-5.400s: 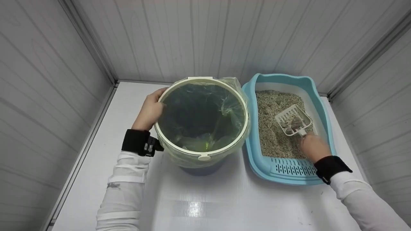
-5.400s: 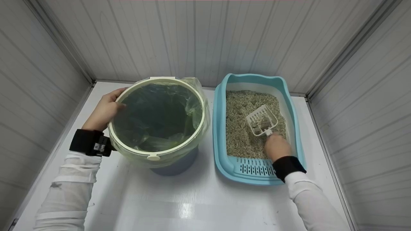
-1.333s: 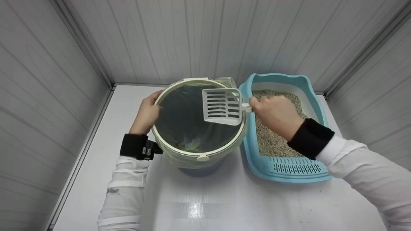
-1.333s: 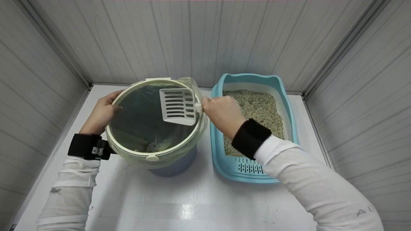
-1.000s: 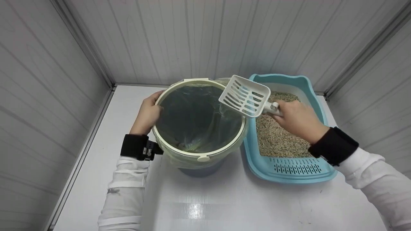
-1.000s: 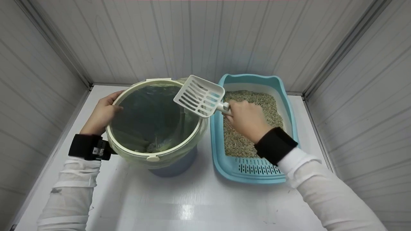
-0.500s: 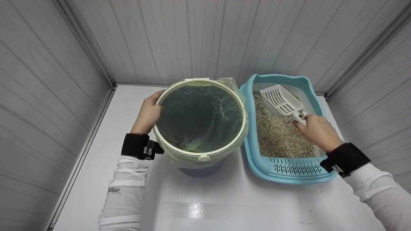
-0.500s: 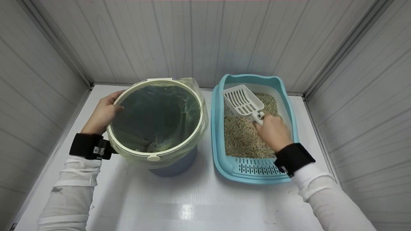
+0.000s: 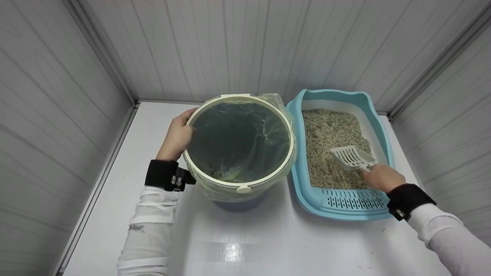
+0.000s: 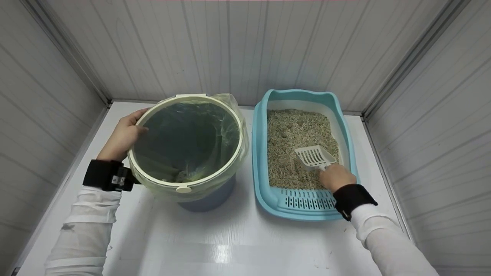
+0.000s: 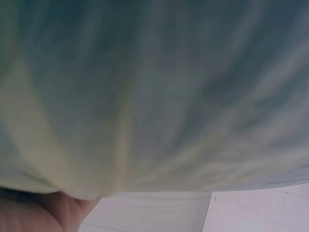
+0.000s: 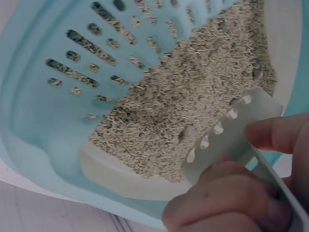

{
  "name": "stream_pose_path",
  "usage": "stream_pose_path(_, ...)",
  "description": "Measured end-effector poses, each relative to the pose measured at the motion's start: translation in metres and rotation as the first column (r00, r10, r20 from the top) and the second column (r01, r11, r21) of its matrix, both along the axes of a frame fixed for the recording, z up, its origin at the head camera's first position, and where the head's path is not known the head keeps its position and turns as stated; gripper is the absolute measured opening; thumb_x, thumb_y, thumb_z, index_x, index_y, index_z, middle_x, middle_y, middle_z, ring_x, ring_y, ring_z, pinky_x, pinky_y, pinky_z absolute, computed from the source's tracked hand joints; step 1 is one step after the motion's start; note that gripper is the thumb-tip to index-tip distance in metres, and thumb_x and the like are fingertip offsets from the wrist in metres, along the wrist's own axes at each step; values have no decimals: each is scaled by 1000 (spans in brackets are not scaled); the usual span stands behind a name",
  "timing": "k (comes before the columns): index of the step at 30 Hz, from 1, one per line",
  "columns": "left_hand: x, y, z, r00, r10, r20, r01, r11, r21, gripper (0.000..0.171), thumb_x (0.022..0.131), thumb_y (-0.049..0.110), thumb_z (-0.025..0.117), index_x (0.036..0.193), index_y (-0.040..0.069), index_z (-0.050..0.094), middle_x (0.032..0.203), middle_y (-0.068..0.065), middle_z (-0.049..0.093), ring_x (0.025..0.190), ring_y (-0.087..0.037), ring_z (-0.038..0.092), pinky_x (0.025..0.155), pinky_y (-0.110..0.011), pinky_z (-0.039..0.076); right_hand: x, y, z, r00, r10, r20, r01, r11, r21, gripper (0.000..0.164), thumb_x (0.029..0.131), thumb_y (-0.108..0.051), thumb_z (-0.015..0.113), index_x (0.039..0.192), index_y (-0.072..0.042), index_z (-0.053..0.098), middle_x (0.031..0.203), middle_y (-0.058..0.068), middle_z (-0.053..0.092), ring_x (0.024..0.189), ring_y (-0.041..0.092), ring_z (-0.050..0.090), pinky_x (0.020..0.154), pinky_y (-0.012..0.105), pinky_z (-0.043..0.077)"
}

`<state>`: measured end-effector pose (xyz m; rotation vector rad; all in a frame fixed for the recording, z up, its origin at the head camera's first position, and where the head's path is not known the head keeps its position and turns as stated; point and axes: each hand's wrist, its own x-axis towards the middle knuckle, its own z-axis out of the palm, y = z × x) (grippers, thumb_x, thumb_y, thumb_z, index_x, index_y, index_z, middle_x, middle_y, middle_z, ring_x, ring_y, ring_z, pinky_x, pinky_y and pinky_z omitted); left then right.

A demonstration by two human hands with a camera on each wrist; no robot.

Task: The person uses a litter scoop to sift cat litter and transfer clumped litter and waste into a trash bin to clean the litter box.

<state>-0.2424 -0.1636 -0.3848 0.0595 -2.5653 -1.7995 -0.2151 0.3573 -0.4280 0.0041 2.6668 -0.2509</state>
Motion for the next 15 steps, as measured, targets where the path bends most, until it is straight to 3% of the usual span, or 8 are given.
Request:
stream_pose_path(5, 0, 0, -1, 1000, 6, 1, -6, 1000, -7, 63, 76, -11, 33, 135, 10, 38, 133, -11, 43, 122, -25, 41, 100, -40, 34, 2, 2, -8, 997, 10, 78, -11, 1000, 17, 41, 93, -33, 32, 71, -5, 53, 60, 7, 46, 50, 16, 43, 50, 33, 38)
stream_pose_path(9, -1, 0, -2, 1000, 6, -1, -6, 1000, -3, 64, 75, -12, 33, 135, 10, 39, 132, -11, 44, 121, -25, 41, 100, -41, 34, 1, 1, -12, 992, 60, 111, -67, 996, 53, 42, 94, -29, 33, 63, -7, 51, 61, 8, 47, 50, 17, 43, 53, 33, 40)
stream_pose_path(15, -1, 2, -3, 1000, 4, 2, -4, 1000, -10, 66, 73, -12, 34, 135, 10, 37, 133, -12, 44, 121, -26, 43, 100, -40, 35, -7, 0, -17, 985, 84, 150, -97, 992, 83, 41, 94, -30, 33, 65, -8, 50, 77, 20, 55, 62, 24, 49, 61, 39, 40)
